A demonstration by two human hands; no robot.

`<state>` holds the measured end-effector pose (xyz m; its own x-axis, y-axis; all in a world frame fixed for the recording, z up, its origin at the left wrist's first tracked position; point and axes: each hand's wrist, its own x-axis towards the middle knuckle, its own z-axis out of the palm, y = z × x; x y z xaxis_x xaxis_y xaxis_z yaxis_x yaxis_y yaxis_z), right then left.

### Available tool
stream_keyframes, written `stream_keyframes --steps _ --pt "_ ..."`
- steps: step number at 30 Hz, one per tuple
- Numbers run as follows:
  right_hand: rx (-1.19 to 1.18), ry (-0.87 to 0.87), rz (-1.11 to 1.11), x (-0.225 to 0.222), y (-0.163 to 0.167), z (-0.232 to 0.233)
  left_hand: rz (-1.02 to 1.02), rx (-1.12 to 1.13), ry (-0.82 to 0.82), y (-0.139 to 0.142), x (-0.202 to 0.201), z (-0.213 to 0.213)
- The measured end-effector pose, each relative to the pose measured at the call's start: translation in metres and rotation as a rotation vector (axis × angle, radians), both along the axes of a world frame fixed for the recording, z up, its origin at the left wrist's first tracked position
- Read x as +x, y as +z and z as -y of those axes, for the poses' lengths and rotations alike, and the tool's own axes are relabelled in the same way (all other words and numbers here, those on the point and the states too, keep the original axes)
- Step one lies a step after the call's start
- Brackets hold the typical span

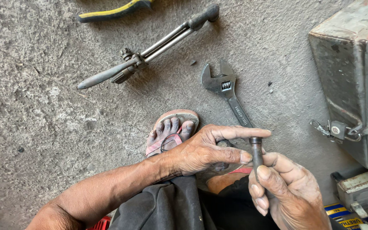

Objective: The person sits on the ground and repairs a hand pump. They unscrew the pump handle assembly by hand, use an adjustable wrench to loosen a fitting on the pump shaft, then handle and turn a small metal cylinder fitting in their hands and set it down with the other tools.

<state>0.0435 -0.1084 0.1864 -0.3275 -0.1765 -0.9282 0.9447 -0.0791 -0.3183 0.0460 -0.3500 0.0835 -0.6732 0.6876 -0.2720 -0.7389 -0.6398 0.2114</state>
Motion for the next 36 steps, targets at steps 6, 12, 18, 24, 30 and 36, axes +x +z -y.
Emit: stream_keyframes --steps 6,12,18,24,30,36 --pt "0.060 0.020 -0.019 -0.002 -0.003 -0.001 -0.009 -0.013 -0.001 -0.003 -0.002 0.000" --pt "0.122 0.017 0.017 -0.004 -0.004 0.001 -0.038 -0.039 -0.001 -0.005 -0.003 -0.001" --pt "0.123 0.040 0.002 -0.006 -0.006 0.002 -0.025 -0.061 -0.010 -0.007 -0.003 -0.003" --pt "0.137 0.056 -0.002 -0.008 -0.008 0.004 -0.116 -0.122 0.029 -0.008 -0.001 -0.001" --pt "0.176 0.110 0.004 -0.011 -0.008 0.003 -0.151 -0.123 0.077 -0.010 0.001 -0.002" --pt "0.185 0.122 -0.001 -0.014 -0.005 0.005 -0.225 -0.172 0.106 -0.010 0.001 -0.001"
